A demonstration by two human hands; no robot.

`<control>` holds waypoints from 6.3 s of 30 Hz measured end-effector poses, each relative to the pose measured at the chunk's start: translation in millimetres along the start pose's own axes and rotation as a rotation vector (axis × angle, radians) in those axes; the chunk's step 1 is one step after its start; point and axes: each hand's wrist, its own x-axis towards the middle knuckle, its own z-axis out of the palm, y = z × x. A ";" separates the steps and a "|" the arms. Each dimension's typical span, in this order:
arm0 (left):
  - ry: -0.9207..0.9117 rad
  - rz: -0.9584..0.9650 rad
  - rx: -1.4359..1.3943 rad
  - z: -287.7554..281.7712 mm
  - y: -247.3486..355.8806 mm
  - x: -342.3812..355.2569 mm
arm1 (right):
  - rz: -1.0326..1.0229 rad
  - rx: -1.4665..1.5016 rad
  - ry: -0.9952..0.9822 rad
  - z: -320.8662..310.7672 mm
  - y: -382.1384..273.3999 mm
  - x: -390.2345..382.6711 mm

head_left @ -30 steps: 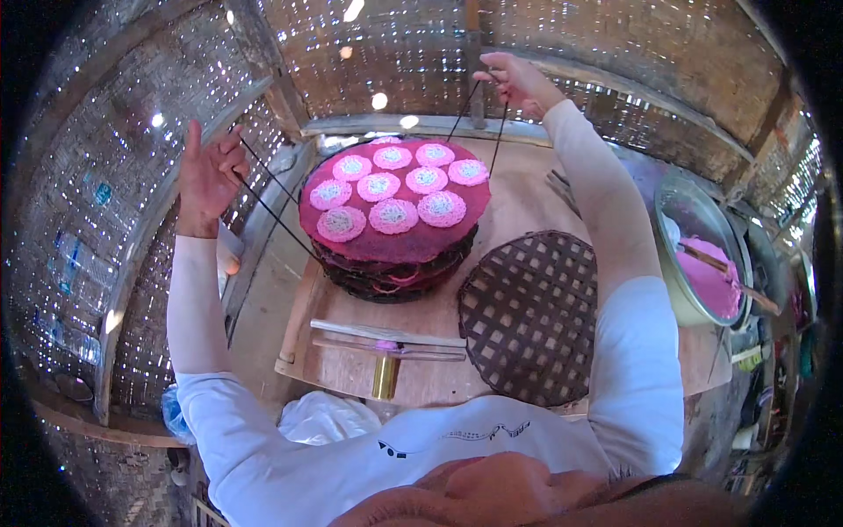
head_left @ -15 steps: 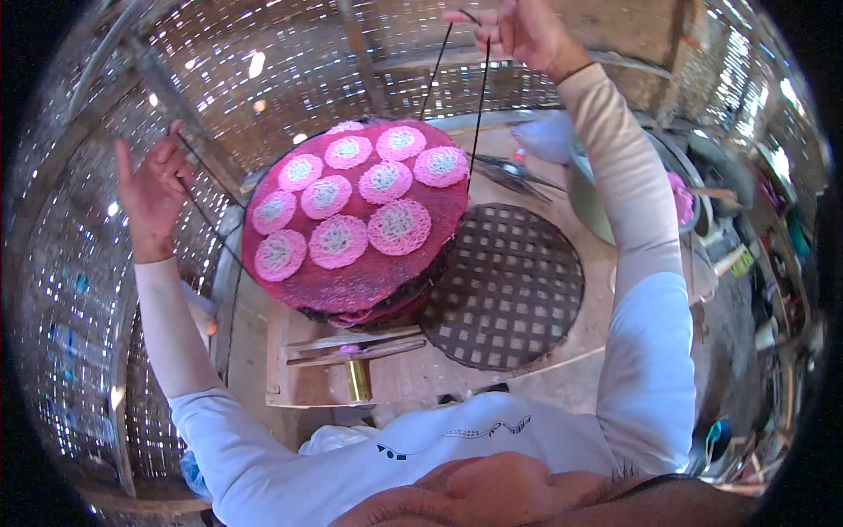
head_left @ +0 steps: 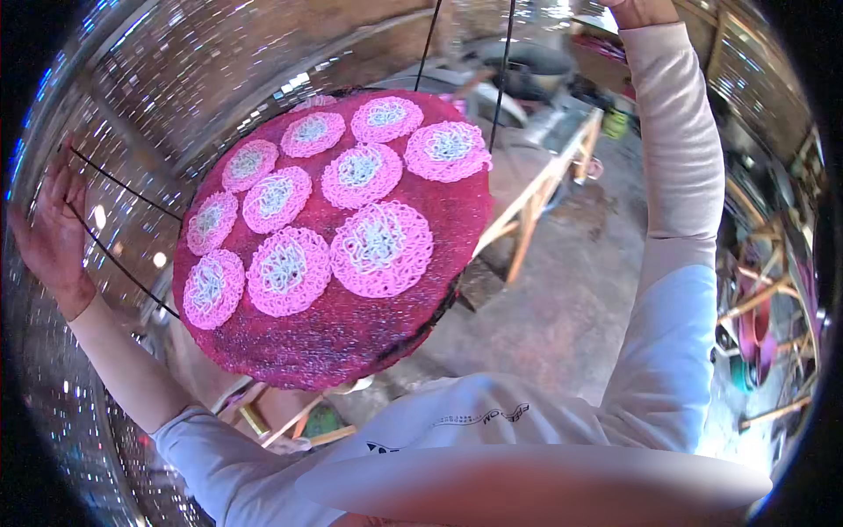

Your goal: The person scoops pink batter into a mold and uses a wooden tool to smooth the surface. They then scoop white batter and use a wooden tool to create a decorative pattern on top of the pink batter. The person places the filled tray into a steamer, covers it, and later removes the tray of cooked cakes.

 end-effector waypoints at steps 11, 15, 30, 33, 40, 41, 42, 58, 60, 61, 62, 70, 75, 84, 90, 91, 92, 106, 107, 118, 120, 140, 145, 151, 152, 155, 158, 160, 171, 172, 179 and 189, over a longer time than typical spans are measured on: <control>-0.033 -0.191 -0.356 141.8 -186.6 232.0 | 0.040 -0.002 0.431 -159.7 -88.3 -104.1; 0.006 -0.214 -0.652 116.5 -334.8 269.2 | 0.229 -0.312 0.584 -215.3 -50.8 -99.7; -0.077 -0.292 -0.844 133.9 -421.9 258.2 | 0.142 -0.558 1.076 -163.7 -5.0 -123.6; -0.090 -0.343 -0.918 140.1 -429.4 249.8 | 0.141 -0.626 1.125 -165.2 8.7 -122.0; -0.120 -0.372 -0.799 131.2 -438.3 255.0 | 0.276 -0.649 1.091 -178.0 18.1 -101.2; -0.112 -0.367 -0.777 126.7 -437.3 253.8 | 0.287 -0.635 1.036 -183.5 16.4 -102.5; -0.106 -0.363 -0.754 122.7 -435.6 252.2 | 0.297 -0.621 0.980 -186.6 15.0 -103.5; 0.133 0.002 -0.450 189.3 -345.7 177.1 | -0.092 -0.607 0.508 -165.0 -17.2 -160.5; 0.125 0.049 -0.394 206.0 -345.6 175.0 | -0.118 -0.639 0.523 -166.2 -20.7 -161.9; 0.140 0.070 -0.357 215.5 -344.8 173.1 | -0.164 -0.659 0.541 -163.8 -12.4 -159.3; 0.153 0.088 -0.319 222.5 -340.9 173.7 | -0.209 -0.676 0.562 -169.4 -9.7 -155.4; 0.048 0.072 -0.250 202.3 -358.2 177.4 | -0.021 -0.437 0.448 -239.2 8.2 -117.7; 0.554 0.092 -0.114 246.6 -361.2 177.7 | 0.049 -0.374 0.263 -305.6 23.3 -68.5; 0.777 -0.032 -0.183 223.0 -393.8 149.3 | 0.242 -0.284 0.073 -334.9 93.4 -14.9; 0.802 -0.025 -0.143 210.9 -424.8 130.0 | 0.269 -0.331 0.093 -341.5 126.1 -21.8; 0.811 -0.047 -0.067 209.1 -429.9 131.1 | 0.243 -0.362 0.100 -346.7 132.7 -20.9; 0.818 -0.069 0.010 208.6 -434.6 132.5 | 0.218 -0.394 0.108 -350.3 137.6 -20.7; 0.561 -0.420 0.413 280.7 -444.0 186.2 | -0.028 -1.392 -0.449 -328.8 127.9 -52.8; 0.538 -0.406 0.403 272.0 -457.6 185.7 | 0.008 -1.506 -0.502 -317.3 116.7 -59.7; 0.443 -0.408 0.438 282.5 -486.9 201.9 | 0.279 -1.435 0.194 -487.4 158.6 -138.9; 0.430 -0.414 0.516 274.7 -494.6 201.9 | 0.265 -1.456 0.262 -504.4 171.2 -146.4; 0.570 -0.389 1.107 314.3 -531.3 175.3 | 0.259 -1.644 0.006 -447.8 263.7 -122.2; 0.567 -0.388 1.238 310.5 -534.1 160.2 | 0.351 -1.571 0.019 -440.2 240.2 -113.5; 0.560 -0.350 1.184 307.2 -534.6 153.4 | 0.009 -1.842 -0.201 -423.2 234.2 -104.6; 0.560 -0.352 1.166 307.4 -533.8 153.0 | -0.025 -1.863 -0.220 -418.8 232.8 -102.3; 0.564 -0.361 1.143 308.9 -532.1 151.3 | -0.120 -1.912 -0.239 -411.8 229.1 -98.1; 0.578 -0.376 1.180 306.4 -532.2 148.0 | -0.117 -1.878 -0.186 -413.2 228.5 -97.9; 0.589 -0.393 1.191 306.0 -531.9 145.3 | 0.001 -1.785 -0.161 -416.7 219.4 -107.0; 0.593 -0.367 1.266 302.4 -534.8 143.4 | 0.524 -1.450 -0.126 -431.9 235.3 -135.7; 0.592 -0.354 1.266 301.9 -535.2 143.4 | 0.535 -1.435 -0.132 -431.3 236.4 -135.1; 0.602 -0.334 1.188 299.7 -533.7 140.5 | 0.436 -1.561 -0.102 -426.3 228.9 -124.2; 0.618 -0.365 1.158 303.4 -529.5 141.2 | 0.119 -1.772 0.004 -425.3 240.3 -116.6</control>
